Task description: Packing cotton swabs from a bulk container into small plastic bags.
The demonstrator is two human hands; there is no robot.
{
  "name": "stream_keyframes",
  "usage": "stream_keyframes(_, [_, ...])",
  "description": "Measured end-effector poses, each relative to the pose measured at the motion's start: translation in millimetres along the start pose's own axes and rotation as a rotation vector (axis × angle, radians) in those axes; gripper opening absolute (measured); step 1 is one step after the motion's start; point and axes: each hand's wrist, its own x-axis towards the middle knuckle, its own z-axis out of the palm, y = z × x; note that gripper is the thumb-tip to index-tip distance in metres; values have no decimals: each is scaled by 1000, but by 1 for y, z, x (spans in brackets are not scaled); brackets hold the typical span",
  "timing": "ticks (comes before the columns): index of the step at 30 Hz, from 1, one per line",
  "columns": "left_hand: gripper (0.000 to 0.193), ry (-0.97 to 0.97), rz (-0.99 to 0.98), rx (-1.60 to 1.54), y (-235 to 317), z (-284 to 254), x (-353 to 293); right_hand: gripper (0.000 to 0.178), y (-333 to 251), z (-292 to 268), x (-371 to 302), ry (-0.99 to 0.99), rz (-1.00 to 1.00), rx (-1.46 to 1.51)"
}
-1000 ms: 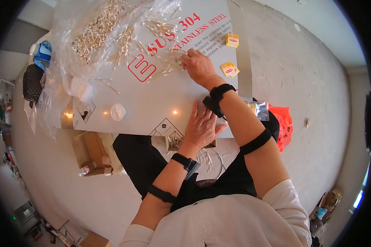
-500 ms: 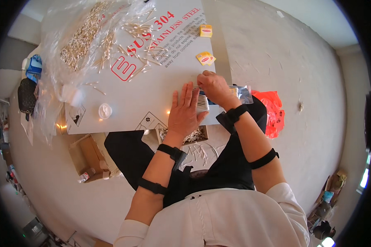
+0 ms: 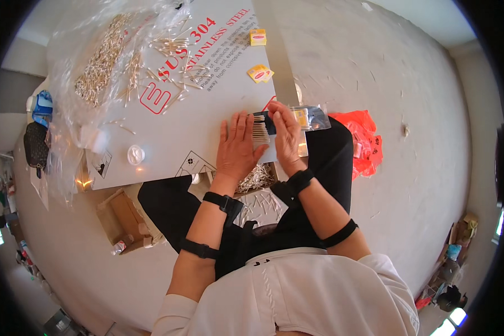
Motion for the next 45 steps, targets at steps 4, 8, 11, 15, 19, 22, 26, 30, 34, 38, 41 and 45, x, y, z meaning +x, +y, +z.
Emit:
stream_keyframes(4, [70, 84, -35, -91, -6, -2, 1, 31, -1, 12, -16, 86, 50, 118])
stream_keyframes(8, [59, 409, -215, -683, -8, 1, 10, 34, -6, 22, -16, 93, -1, 101])
stream_keyframes(11, [50, 536, -326, -1020, -2, 9, 24, 34, -2, 27, -14, 93, 0, 167])
stream_keyframes(15, [48, 527, -345, -1164, 9, 18, 30, 33, -1, 27, -12, 83, -25, 45])
stream_keyframes(19, [49, 541, -327, -1213, 16, 23, 35, 32, -4, 19, -4, 96, -9, 51])
stream_keyframes(22, [49, 532, -308, -1168, 24, 27, 40, 32, -1, 9, 1, 105, -31, -17])
stream_keyframes(26, [49, 535, -310, -1164, 29, 30, 44, 32, 1, 3, 3, 122, -79, -74])
stream_keyframes(30, [48, 514, -327, -1163, 32, 29, 46, 31, 3, -2, 7, 130, -74, -50])
stream_keyframes(34, [46, 500, -333, -1125, 24, 19, 38, 32, -5, -12, 9, 37, -77, -2])
stream_keyframes(38, [47, 346, -173, -734, 4, -1, 24, 42, -44, -49, 26, -318, -324, -552])
stream_keyframes(41, [65, 127, -11, -323, 9, -8, 21, 65, -51, -70, 30, -460, -365, -887])
stream_keyframes(45, [82, -38, 44, -69, 23, -8, 20, 70, -40, -69, 31, -582, -441, -1083])
